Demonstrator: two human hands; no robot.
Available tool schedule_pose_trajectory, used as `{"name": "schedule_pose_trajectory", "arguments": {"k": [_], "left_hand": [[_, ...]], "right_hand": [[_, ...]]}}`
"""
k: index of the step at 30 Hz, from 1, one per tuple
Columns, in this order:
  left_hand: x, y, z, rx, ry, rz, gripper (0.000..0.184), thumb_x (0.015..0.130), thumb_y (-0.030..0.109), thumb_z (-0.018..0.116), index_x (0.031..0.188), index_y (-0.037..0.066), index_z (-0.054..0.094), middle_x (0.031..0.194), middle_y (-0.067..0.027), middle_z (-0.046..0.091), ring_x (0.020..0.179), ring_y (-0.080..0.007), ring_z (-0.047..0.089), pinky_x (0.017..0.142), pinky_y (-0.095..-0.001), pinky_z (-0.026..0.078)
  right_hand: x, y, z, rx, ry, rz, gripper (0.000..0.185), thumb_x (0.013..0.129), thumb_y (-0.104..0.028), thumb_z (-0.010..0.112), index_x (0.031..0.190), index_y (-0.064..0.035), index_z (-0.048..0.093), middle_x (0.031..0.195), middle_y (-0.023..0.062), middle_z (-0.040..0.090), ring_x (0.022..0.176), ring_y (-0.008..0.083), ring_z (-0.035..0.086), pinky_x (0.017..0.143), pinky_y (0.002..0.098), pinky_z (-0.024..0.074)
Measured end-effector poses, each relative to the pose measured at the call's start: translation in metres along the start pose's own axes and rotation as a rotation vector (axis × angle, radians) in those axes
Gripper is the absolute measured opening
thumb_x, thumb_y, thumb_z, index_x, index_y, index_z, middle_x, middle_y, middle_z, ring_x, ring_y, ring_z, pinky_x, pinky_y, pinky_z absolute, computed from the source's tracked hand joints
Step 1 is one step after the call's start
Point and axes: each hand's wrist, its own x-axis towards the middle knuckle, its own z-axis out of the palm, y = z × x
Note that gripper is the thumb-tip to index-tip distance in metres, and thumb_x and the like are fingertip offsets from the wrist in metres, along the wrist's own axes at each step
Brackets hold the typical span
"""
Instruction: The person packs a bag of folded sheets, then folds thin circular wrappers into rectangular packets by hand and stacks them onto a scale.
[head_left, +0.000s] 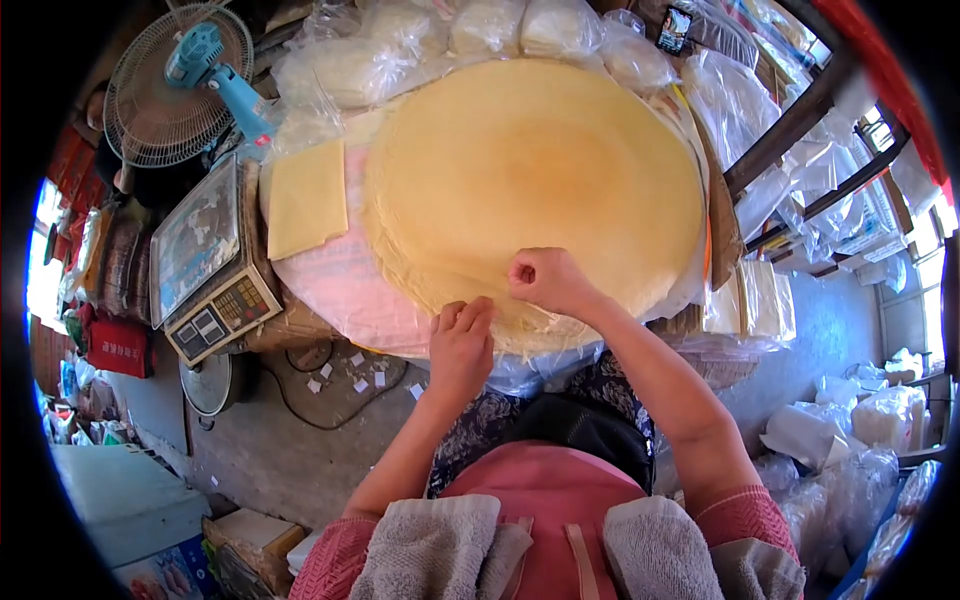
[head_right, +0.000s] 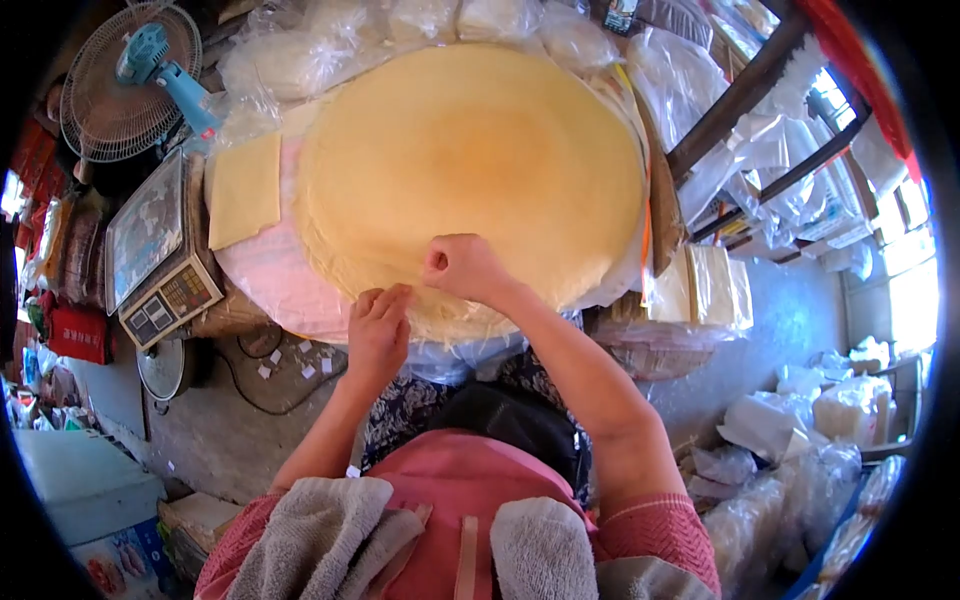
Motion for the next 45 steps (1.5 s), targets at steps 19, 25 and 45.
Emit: {"name": "schedule_pose_trajectory", "arguments": {"k": [19, 25, 45], "left_hand": [[0.020, -0.024, 0.012, -0.714, 0.006, -0.678, 0.013, 0.091, 0.010, 0.057, 0.085, -0.001, 0.061, 0.075, -0.0029, 0.064, 0.068, -0.0071, 0.056, 0.063, -0.0218, 0.044], [0.015, -0.026, 0.008, -0.593, -0.024, -0.730, 0.011, 0.089, 0.011, 0.059, 0.086, 0.000, 0.060, 0.073, -0.0038, 0.063, 0.067, -0.0079, 0.056, 0.060, -0.0240, 0.044], [0.046, -0.039, 0.012, -1.210, 0.104, -0.776, 0.018, 0.089, 0.001, 0.053, 0.107, -0.003, 0.054, 0.092, -0.0089, 0.064, 0.079, -0.0140, 0.064, 0.071, -0.0259, 0.054]], "right_hand": [[-0.004, -0.011, 0.014, -0.075, 0.150, -0.302, 0.011, 0.077, -0.015, 0.063, 0.082, -0.0044, 0.063, 0.076, 0.0127, 0.063, 0.068, 0.0297, 0.062, 0.061, 0.0373, 0.0494], [0.009, 0.015, -0.004, 0.254, 0.266, 0.120, 0.013, 0.085, -0.014, 0.061, 0.086, -0.0016, 0.063, 0.069, 0.0066, 0.063, 0.061, 0.0169, 0.060, 0.056, 0.0299, 0.0468], [-0.012, -0.021, 0.003, 0.057, 0.273, -0.214, 0.013, 0.081, -0.013, 0.065, 0.091, -0.0045, 0.067, 0.086, 0.0111, 0.063, 0.079, 0.0295, 0.060, 0.069, 0.0392, 0.0494]]}}
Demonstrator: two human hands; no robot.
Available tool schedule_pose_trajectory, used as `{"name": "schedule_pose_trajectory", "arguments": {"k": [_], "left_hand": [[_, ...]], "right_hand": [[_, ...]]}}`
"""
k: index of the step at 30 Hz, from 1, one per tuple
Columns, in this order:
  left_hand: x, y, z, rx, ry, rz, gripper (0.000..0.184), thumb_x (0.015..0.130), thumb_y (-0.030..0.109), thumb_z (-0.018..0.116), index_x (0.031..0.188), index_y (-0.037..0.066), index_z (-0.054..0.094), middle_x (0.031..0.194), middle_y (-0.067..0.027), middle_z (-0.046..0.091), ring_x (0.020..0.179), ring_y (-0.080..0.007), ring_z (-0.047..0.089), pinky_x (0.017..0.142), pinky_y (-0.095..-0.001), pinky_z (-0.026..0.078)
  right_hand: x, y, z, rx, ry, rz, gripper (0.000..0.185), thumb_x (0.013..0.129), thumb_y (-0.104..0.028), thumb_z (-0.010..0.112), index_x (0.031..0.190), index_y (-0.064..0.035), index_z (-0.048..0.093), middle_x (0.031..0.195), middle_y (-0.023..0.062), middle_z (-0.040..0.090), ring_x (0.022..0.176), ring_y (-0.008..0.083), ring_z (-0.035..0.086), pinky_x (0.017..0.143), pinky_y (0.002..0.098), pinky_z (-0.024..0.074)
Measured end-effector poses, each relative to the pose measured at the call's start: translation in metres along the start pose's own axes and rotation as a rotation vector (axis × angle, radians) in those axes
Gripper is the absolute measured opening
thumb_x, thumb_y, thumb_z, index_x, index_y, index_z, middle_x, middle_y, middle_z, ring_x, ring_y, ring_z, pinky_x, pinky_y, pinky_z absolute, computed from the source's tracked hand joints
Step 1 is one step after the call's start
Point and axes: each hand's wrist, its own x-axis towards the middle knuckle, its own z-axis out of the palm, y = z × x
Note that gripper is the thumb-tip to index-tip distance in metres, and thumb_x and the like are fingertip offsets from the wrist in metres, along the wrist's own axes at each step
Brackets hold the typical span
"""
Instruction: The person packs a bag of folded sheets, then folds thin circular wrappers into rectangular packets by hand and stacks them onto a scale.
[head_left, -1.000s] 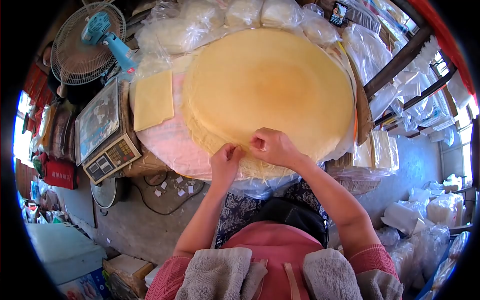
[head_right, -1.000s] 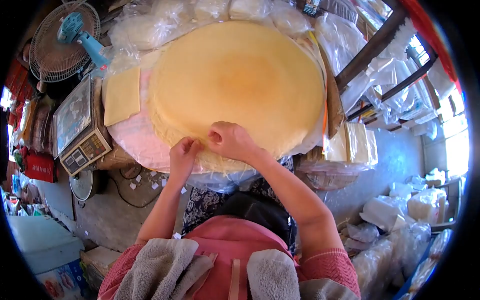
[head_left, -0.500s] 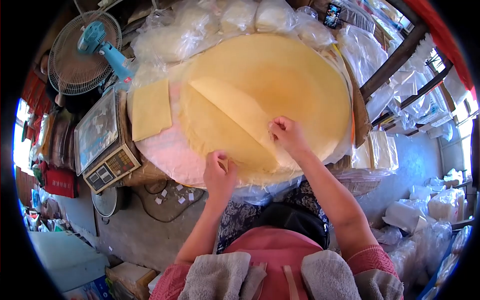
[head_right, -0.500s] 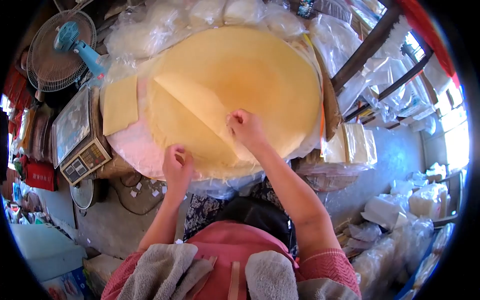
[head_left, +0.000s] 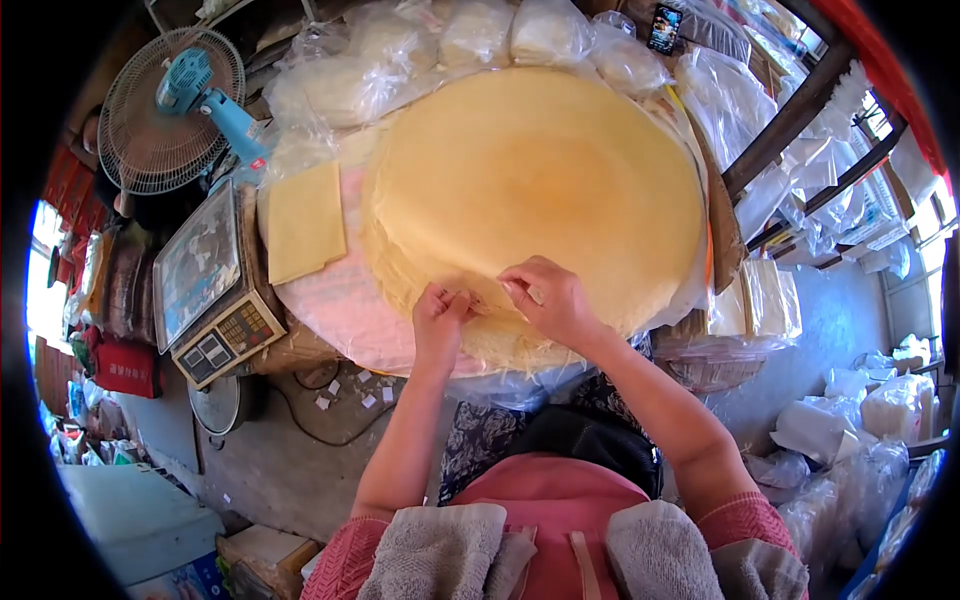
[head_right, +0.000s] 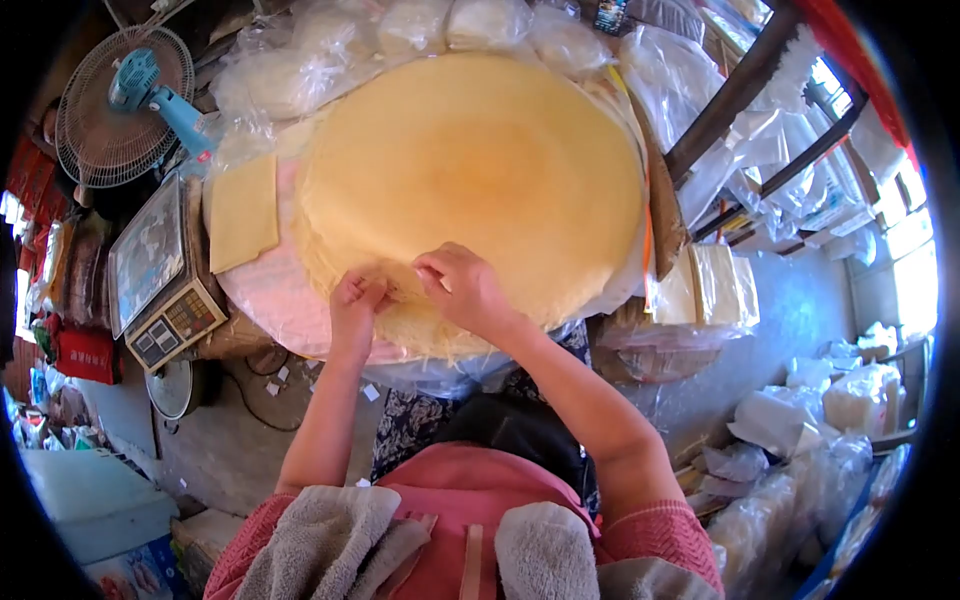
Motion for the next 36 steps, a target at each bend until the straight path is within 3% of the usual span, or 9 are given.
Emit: {"name": "schedule_pose_trajectory", "arguments": {"k": [8, 11, 14, 17, 21, 24, 32, 35, 36], "left_hand": [[-0.003, 0.002, 0.001, 0.030, -0.001, 0.010, 0.032, 0.090, -0.002, 0.051, 0.122, -0.001, 0.052, 0.097, -0.0092, 0.064, 0.084, -0.0149, 0.063, 0.075, -0.0269, 0.054], [-0.006, -0.002, -0.005, 0.045, 0.009, -0.016, 0.035, 0.090, -0.002, 0.051, 0.125, 0.001, 0.051, 0.098, -0.0092, 0.063, 0.083, -0.0150, 0.063, 0.074, -0.0269, 0.055], [-0.010, 0.000, -0.005, 0.014, 0.013, -0.005, 0.036, 0.090, -0.004, 0.050, 0.126, 0.000, 0.050, 0.096, -0.0086, 0.063, 0.081, -0.0145, 0.063, 0.073, -0.0267, 0.055], [-0.011, 0.001, 0.000, 0.002, 0.031, -0.011, 0.039, 0.090, -0.006, 0.049, 0.129, -0.001, 0.048, 0.089, -0.0060, 0.061, 0.079, -0.0128, 0.062, 0.072, -0.0257, 0.054], [-0.002, -0.003, -0.007, 0.062, 0.016, -0.025, 0.051, 0.090, -0.006, 0.049, 0.140, 0.002, 0.039, 0.084, -0.0030, 0.057, 0.079, -0.0115, 0.061, 0.072, -0.0252, 0.054], [-0.006, -0.005, -0.009, 0.080, 0.003, -0.014, 0.054, 0.089, -0.006, 0.051, 0.140, 0.002, 0.038, 0.089, -0.0056, 0.059, 0.078, -0.0143, 0.061, 0.071, -0.0269, 0.055], [-0.014, 0.001, -0.004, 0.078, 0.043, 0.044, 0.042, 0.088, -0.004, 0.053, 0.129, 0.000, 0.046, 0.088, -0.0074, 0.064, 0.074, -0.0152, 0.062, 0.065, -0.0265, 0.054], [-0.023, 0.024, 0.009, 0.746, 0.315, 0.241, 0.043, 0.082, -0.003, 0.055, 0.125, 0.001, 0.049, 0.098, -0.0129, 0.063, 0.088, -0.0255, 0.063, 0.075, -0.0348, 0.053], [-0.022, 0.033, 0.015, 0.924, 0.339, 0.493, 0.044, 0.080, -0.003, 0.056, 0.124, 0.002, 0.050, 0.102, -0.0135, 0.062, 0.094, -0.0278, 0.060, 0.081, -0.0367, 0.050]], "right_hand": [[0.017, 0.009, 0.017, -0.285, -0.041, -0.150, 0.018, 0.084, -0.021, 0.061, 0.088, -0.0039, 0.064, 0.088, 0.0122, 0.063, 0.081, 0.0308, 0.061, 0.072, 0.0416, 0.0487], [0.025, 0.041, 0.022, -0.130, 0.018, 0.168, 0.014, 0.084, -0.018, 0.060, 0.084, -0.0043, 0.063, 0.087, 0.0143, 0.063, 0.080, 0.0314, 0.060, 0.071, 0.0410, 0.0483], [0.030, 0.049, 0.004, -0.091, 0.216, 0.235, 0.013, 0.083, -0.016, 0.059, 0.083, -0.0037, 0.063, 0.086, 0.0157, 0.063, 0.082, 0.0326, 0.060, 0.070, 0.0401, 0.0482], [0.028, 0.030, 0.001, -0.071, 0.080, 0.316, 0.017, 0.083, -0.021, 0.061, 0.083, -0.0044, 0.063, 0.088, 0.0151, 0.063, 0.084, 0.0335, 0.061, 0.071, 0.0411, 0.0487], [0.027, 0.022, 0.036, -0.321, 0.079, -0.128, 0.021, 0.080, -0.024, 0.068, 0.087, -0.0045, 0.064, 0.088, 0.0137, 0.063, 0.091, 0.0290, 0.059, 0.076, 0.0399, 0.0488], [0.036, 0.027, 0.047, -0.324, 0.048, -0.099, 0.019, 0.081, -0.022, 0.067, 0.085, -0.0032, 0.064, 0.088, 0.0145, 0.064, 0.086, 0.0306, 0.060, 0.071, 0.0402, 0.0479], [0.045, 0.053, 0.014, 0.218, 0.406, 0.347, 0.021, 0.090, -0.019, 0.061, 0.080, -0.0005, 0.061, 0.062, -0.0012, 0.051, 0.058, 0.0065, 0.045, 0.053, 0.0244, 0.0377], [0.045, 0.050, 0.000, 0.267, 0.369, 0.374, 0.023, 0.091, -0.020, 0.062, 0.079, 0.0003, 0.059, 0.063, -0.0046, 0.048, 0.059, 0.0036, 0.042, 0.052, 0.0229, 0.0358], [0.046, 0.046, -0.003, 0.292, 0.343, 0.368, 0.024, 0.091, -0.020, 0.062, 0.079, 0.0005, 0.059, 0.063, -0.0053, 0.048, 0.059, 0.0034, 0.042, 0.052, 0.0229, 0.0356]]}}
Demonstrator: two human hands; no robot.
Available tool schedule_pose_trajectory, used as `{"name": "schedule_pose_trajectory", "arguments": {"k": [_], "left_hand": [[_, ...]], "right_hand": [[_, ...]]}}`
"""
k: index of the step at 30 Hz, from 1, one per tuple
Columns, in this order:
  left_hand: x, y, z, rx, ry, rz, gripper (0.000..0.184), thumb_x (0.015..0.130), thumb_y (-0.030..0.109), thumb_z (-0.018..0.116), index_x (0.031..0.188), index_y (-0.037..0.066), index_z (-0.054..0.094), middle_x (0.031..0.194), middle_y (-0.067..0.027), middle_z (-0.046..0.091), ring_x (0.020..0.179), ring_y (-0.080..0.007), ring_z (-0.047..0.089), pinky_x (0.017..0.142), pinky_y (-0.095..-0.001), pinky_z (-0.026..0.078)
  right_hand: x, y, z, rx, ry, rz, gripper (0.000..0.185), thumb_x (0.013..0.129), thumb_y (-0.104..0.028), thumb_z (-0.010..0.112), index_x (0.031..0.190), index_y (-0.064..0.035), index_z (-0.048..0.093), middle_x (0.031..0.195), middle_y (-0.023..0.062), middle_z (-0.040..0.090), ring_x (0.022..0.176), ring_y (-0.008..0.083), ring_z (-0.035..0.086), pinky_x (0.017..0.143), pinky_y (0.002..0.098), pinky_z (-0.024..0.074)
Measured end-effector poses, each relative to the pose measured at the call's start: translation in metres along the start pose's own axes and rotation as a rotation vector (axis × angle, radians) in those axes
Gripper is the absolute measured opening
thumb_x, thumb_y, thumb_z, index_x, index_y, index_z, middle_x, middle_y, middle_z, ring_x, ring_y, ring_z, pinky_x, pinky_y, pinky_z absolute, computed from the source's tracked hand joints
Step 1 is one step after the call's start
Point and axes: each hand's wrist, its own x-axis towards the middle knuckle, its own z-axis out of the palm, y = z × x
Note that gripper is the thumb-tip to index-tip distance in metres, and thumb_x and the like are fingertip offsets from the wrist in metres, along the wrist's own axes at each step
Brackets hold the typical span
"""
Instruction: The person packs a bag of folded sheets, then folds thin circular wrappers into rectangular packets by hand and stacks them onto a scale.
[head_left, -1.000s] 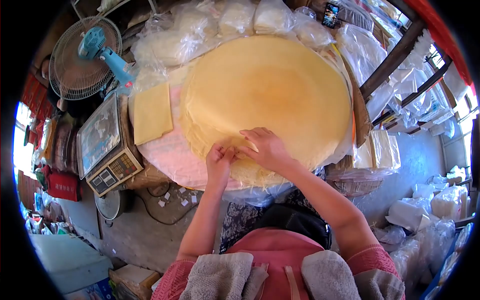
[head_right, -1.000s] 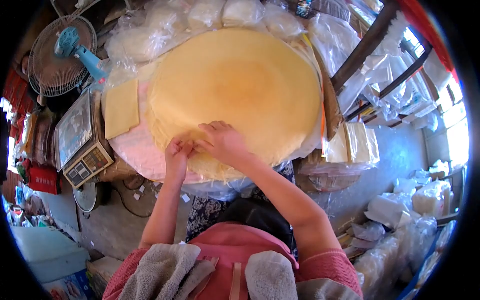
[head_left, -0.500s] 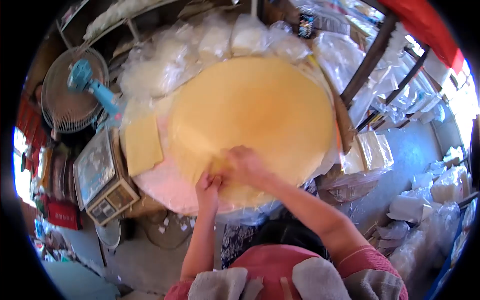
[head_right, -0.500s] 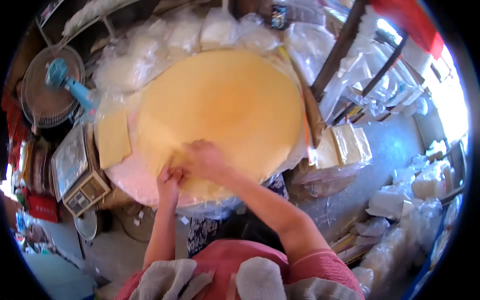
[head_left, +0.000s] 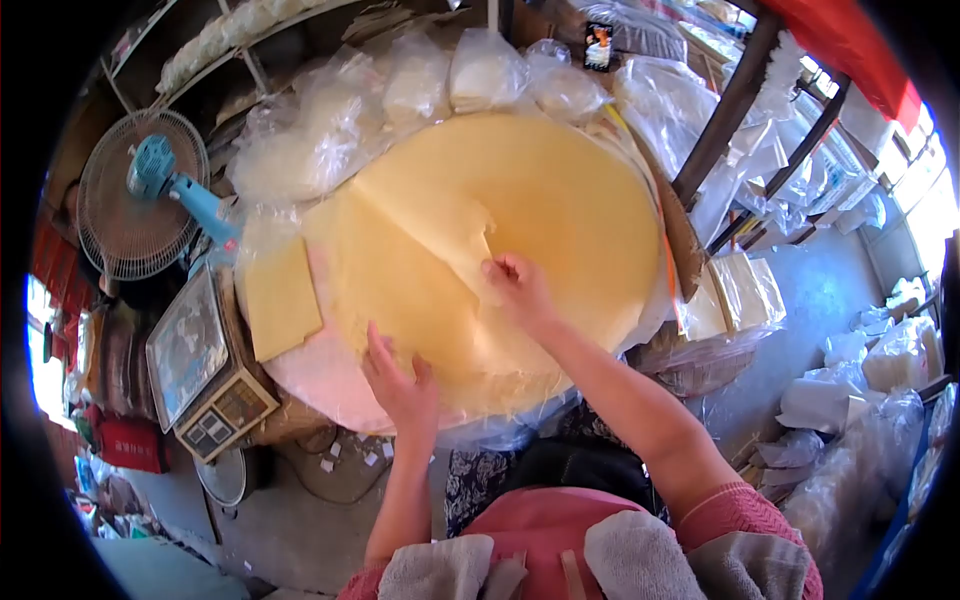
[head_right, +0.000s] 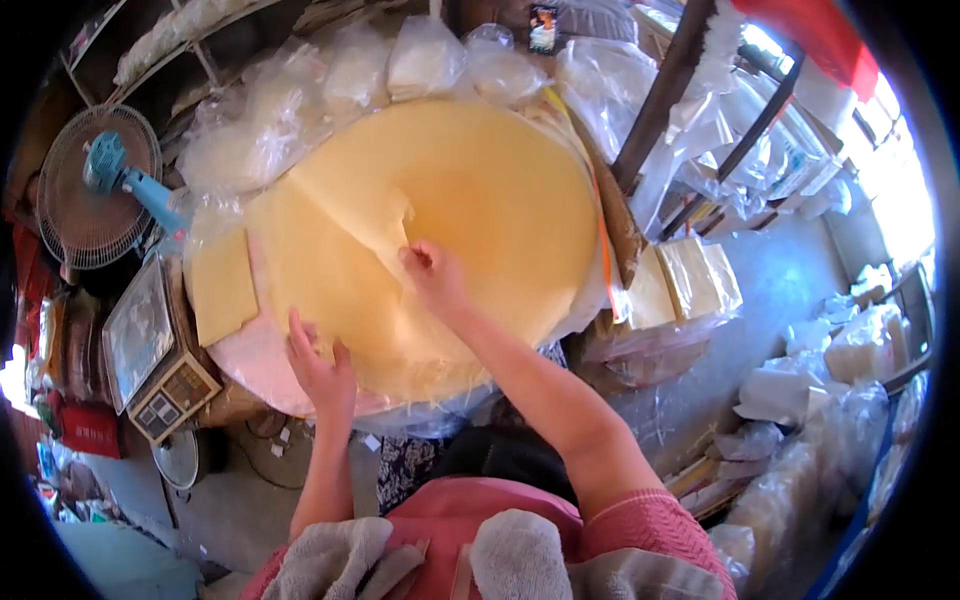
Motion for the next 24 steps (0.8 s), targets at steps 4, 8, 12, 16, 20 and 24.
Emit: {"name": "schedule_pose_trajectory", "arguments": {"k": [4, 8, 12, 16, 20, 24], "left_hand": [[0.034, 0.005, 0.013, 0.227, -0.054, 0.522, 0.040, 0.076, 0.000, 0.058, 0.116, 0.003, 0.056, 0.118, -0.0150, 0.055, 0.113, -0.0339, 0.049, 0.096, -0.0445, 0.039], [0.049, -0.038, 0.035, 0.301, -0.317, 0.561, 0.031, 0.075, 0.006, 0.060, 0.106, 0.004, 0.060, 0.120, -0.0133, 0.054, 0.114, -0.0337, 0.048, 0.097, -0.0456, 0.037], [0.046, -0.032, 0.034, 0.295, -0.277, 0.612, 0.027, 0.076, 0.009, 0.062, 0.102, 0.004, 0.061, 0.113, -0.0122, 0.056, 0.109, -0.0328, 0.050, 0.093, -0.0446, 0.039], [0.050, -0.020, 0.045, 0.251, -0.336, 0.548, 0.017, 0.078, 0.013, 0.064, 0.092, 0.003, 0.063, 0.103, -0.0129, 0.059, 0.102, -0.0337, 0.052, 0.088, -0.0439, 0.042], [0.035, -0.001, 0.065, 0.259, -0.426, 0.381, 0.022, 0.080, 0.023, 0.068, 0.082, 0.001, 0.063, 0.093, -0.0166, 0.061, 0.097, -0.0358, 0.054, 0.083, -0.0431, 0.044], [0.028, 0.006, 0.077, 0.289, -0.639, 0.305, 0.025, 0.080, 0.026, 0.068, 0.078, 0.001, 0.062, 0.085, -0.0182, 0.063, 0.079, -0.0344, 0.059, 0.070, -0.0417, 0.047]], "right_hand": [[0.002, -0.003, 0.005, -0.046, -0.063, -0.042, 0.024, 0.088, -0.024, 0.064, 0.082, -0.0004, 0.061, 0.064, 0.0040, 0.055, 0.059, 0.0104, 0.049, 0.055, 0.0279, 0.0407], [0.015, -0.004, -0.009, 0.133, -0.005, 0.034, 0.024, 0.087, -0.023, 0.065, 0.080, 0.0003, 0.061, 0.065, -0.0016, 0.053, 0.061, 0.0058, 0.047, 0.055, 0.0250, 0.0391], [0.029, -0.019, -0.040, 0.302, 0.058, 0.108, 0.023, 0.087, -0.021, 0.066, 0.080, 0.0002, 0.062, 0.069, -0.0050, 0.054, 0.064, 0.0028, 0.046, 0.056, 0.0228, 0.0382], [0.029, -0.042, -0.038, 0.131, 0.017, -0.020, 0.020, 0.087, -0.020, 0.066, 0.084, 0.0000, 0.064, 0.071, -0.0034, 0.055, 0.065, 0.0040, 0.047, 0.058, 0.0227, 0.0394], [0.019, -0.051, -0.019, -0.057, -0.149, -0.100, 0.019, 0.089, -0.019, 0.065, 0.091, 0.0001, 0.064, 0.076, -0.0032, 0.059, 0.069, 0.0042, 0.051, 0.063, 0.0218, 0.0427], [0.006, -0.059, -0.023, -0.035, -0.330, -0.067, 0.024, 0.090, -0.022, 0.065, 0.099, 0.0007, 0.065, 0.086, 0.0021, 0.066, 0.080, 0.0070, 0.059, 0.073, 0.0238, 0.0483]]}}
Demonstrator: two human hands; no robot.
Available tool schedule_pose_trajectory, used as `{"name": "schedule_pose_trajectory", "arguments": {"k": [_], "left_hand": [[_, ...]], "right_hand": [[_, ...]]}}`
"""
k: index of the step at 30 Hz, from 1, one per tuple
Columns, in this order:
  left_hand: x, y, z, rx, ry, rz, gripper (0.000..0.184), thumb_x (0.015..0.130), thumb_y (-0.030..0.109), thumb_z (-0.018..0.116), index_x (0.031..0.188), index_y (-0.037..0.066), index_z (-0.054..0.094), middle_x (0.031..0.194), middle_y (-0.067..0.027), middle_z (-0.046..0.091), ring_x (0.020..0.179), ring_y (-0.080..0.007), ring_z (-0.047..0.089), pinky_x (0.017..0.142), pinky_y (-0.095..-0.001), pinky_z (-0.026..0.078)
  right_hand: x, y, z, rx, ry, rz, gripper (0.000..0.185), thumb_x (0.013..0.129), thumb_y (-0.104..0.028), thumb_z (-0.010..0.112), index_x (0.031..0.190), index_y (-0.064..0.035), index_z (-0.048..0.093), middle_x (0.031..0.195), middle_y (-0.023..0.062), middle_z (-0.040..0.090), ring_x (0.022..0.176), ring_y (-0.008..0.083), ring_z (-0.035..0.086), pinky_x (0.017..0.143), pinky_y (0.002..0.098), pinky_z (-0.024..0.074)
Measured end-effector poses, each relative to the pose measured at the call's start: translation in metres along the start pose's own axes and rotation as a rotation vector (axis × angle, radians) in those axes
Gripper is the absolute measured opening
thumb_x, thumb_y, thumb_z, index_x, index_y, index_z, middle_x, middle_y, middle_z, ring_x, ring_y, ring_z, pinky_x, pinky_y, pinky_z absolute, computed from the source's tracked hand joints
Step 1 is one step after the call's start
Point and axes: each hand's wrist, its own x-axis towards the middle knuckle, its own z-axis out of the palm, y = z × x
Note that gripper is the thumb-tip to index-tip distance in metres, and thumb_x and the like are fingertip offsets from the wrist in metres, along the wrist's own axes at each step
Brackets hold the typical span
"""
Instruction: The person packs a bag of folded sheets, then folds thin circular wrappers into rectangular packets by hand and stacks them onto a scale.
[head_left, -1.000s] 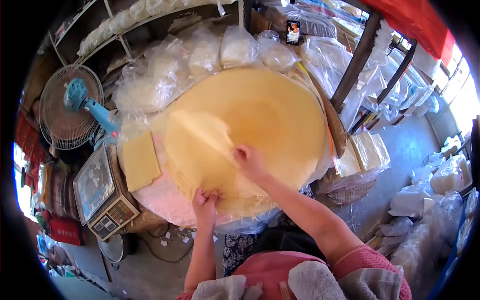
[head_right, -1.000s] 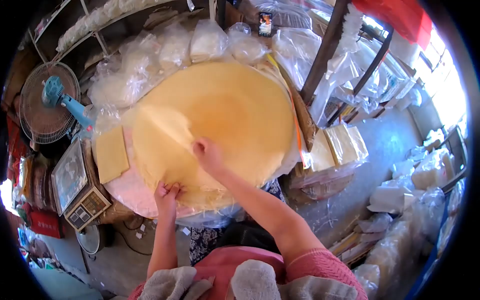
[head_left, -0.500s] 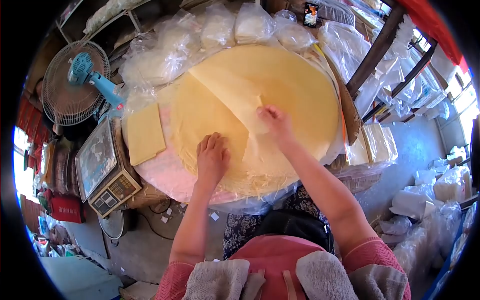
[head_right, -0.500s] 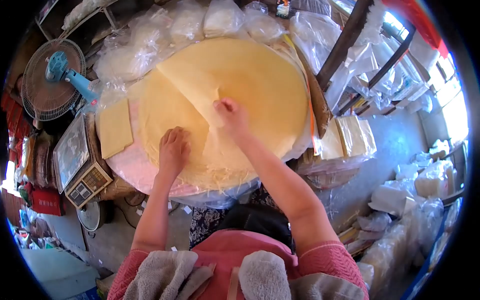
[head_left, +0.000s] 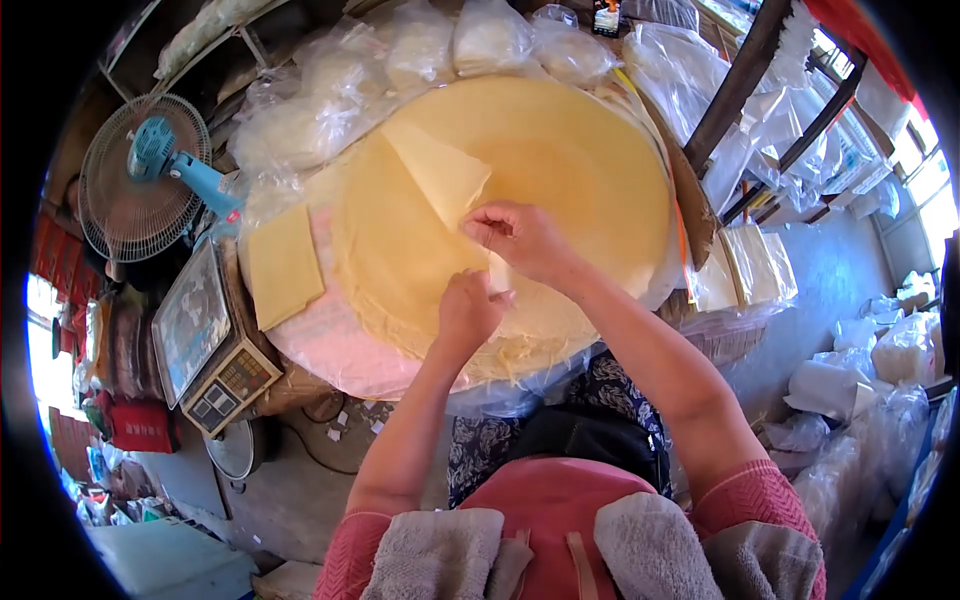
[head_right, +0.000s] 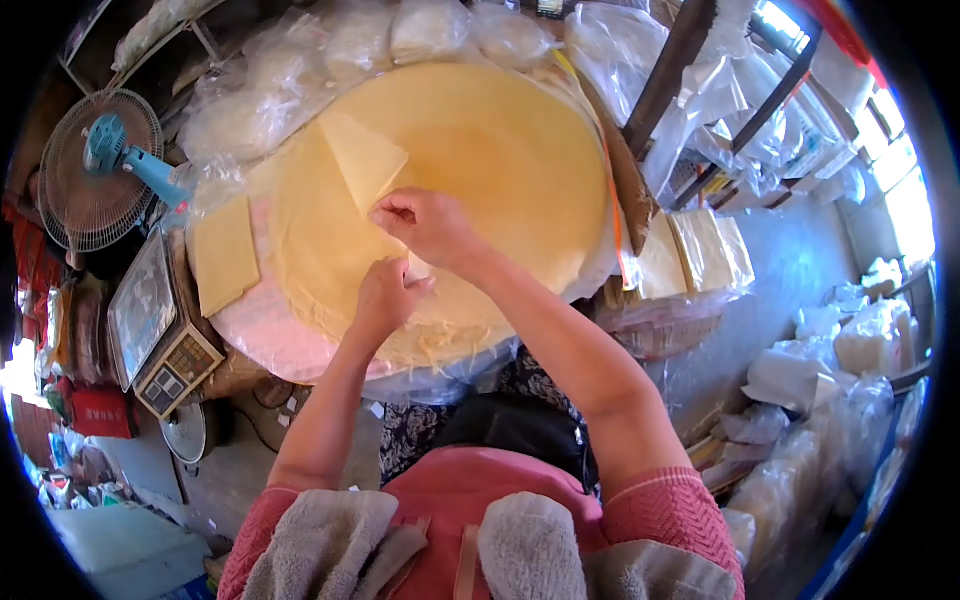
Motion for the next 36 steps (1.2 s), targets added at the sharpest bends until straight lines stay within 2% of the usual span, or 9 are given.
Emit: {"name": "schedule_pose_trajectory", "arguments": {"k": [2, 8, 11, 19, 25, 28, 31, 32, 36], "left_hand": [[0.006, 0.005, -0.001, -0.045, -0.128, -0.130, 0.026, 0.080, 0.026, 0.067, 0.074, 0.001, 0.060, 0.079, -0.0165, 0.064, 0.070, -0.0310, 0.062, 0.066, -0.0394, 0.049], [0.008, 0.003, -0.003, -1.128, -0.426, -0.413, 0.021, 0.085, 0.022, 0.062, 0.092, 0.002, 0.061, 0.074, -0.0058, 0.063, 0.070, -0.0166, 0.063, 0.059, -0.0311, 0.049], [0.012, -0.008, 0.011, -1.157, -0.578, -0.458, 0.026, 0.090, 0.017, 0.058, 0.107, -0.001, 0.057, 0.090, -0.0064, 0.065, 0.077, -0.0154, 0.063, 0.066, -0.0274, 0.053], [0.003, 0.013, 0.013, -1.926, -0.551, -0.476, 0.031, 0.095, 0.017, 0.049, 0.119, -0.003, 0.053, 0.112, -0.0159, 0.063, 0.104, -0.0281, 0.062, 0.089, -0.0401, 0.051], [-0.015, 0.028, 0.021, -1.896, -0.250, -0.487, 0.033, 0.094, 0.021, 0.052, 0.119, 0.000, 0.053, 0.115, -0.0137, 0.062, 0.102, -0.0259, 0.061, 0.090, -0.0384, 0.050], [-0.026, 0.031, 0.029, -1.693, -0.265, -0.266, 0.035, 0.092, 0.023, 0.059, 0.119, 0.002, 0.055, 0.116, -0.0120, 0.061, 0.102, -0.0230, 0.061, 0.091, -0.0367, 0.048], [-0.040, 0.044, 0.032, -0.863, -0.249, -0.098, 0.040, 0.089, 0.026, 0.064, 0.121, 0.003, 0.055, 0.119, -0.0103, 0.060, 0.105, -0.0221, 0.059, 0.093, -0.0354, 0.047], [-0.042, 0.040, 0.042, -0.679, -0.160, 0.153, 0.045, 0.087, 0.029, 0.066, 0.123, 0.004, 0.056, 0.123, -0.0117, 0.058, 0.108, -0.0251, 0.057, 0.093, -0.0370, 0.046], [-0.045, 0.054, 0.043, -0.298, 0.086, 0.493, 0.044, 0.084, 0.029, 0.067, 0.118, 0.002, 0.058, 0.121, -0.0166, 0.057, 0.112, -0.0329, 0.054, 0.094, -0.0411, 0.044]], "right_hand": [[-0.006, 0.005, -0.006, -0.005, -0.025, 0.002, 0.027, 0.090, -0.023, 0.065, 0.103, 0.0001, 0.065, 0.091, 0.0039, 0.067, 0.085, 0.0084, 0.061, 0.077, 0.0247, 0.0490], [-0.049, 0.045, -0.053, -0.281, -0.104, 0.121, 0.049, 0.089, -0.037, 0.064, 0.123, -0.0036, 0.056, 0.114, 0.0139, 0.062, 0.109, 0.0204, 0.058, 0.095, 0.0314, 0.0446], [-0.078, 0.046, -0.062, -0.437, -0.247, 0.110, 0.068, 0.085, -0.047, 0.065, 0.134, -0.0047, 0.047, 0.131, 0.0190, 0.052, 0.123, 0.0272, 0.050, 0.102, 0.0349, 0.0395], [-0.097, 0.024, -0.061, -0.307, -0.276, 0.066, 0.082, 0.077, -0.049, 0.072, 0.135, 0.0006, 0.041, 0.137, 0.0200, 0.044, 0.124, 0.0302, 0.048, 0.103, 0.0353, 0.0380], [-0.112, 0.043, -0.052, -0.501, 0.037, 0.059, 0.044, 0.077, -0.017, 0.067, 0.117, -0.0022, 0.056, 0.109, 0.0211, 0.062, 0.105, 0.0369, 0.056, 0.089, 0.0404, 0.0463], [-0.112, 0.059, -0.049, -0.627, 0.148, -0.156, 0.028, 0.075, -0.007, 0.058, 0.102, -0.0017, 0.060, 0.096, 0.0194, 0.064, 0.093, 0.0407, 0.058, 0.080, 0.0436, 0.0482], [-0.103, 0.047, -0.055, -0.717, 0.074, 0.077, 0.024, 0.074, -0.003, 0.054, 0.097, -0.0021, 0.059, 0.094, 0.0192, 0.063, 0.089, 0.0416, 0.059, 0.076, 0.0453, 0.0483], [-0.098, 0.044, -0.060, -0.714, 0.097, 0.052, 0.024, 0.074, -0.003, 0.053, 0.097, -0.0027, 0.059, 0.094, 0.0195, 0.063, 0.088, 0.0417, 0.059, 0.075, 0.0456, 0.0482], [-0.071, 0.026, -0.084, -0.731, 0.245, 0.017, 0.027, 0.073, 0.000, 0.050, 0.099, -0.0050, 0.059, 0.094, 0.0202, 0.063, 0.089, 0.0415, 0.059, 0.074, 0.0459, 0.0480]]}}
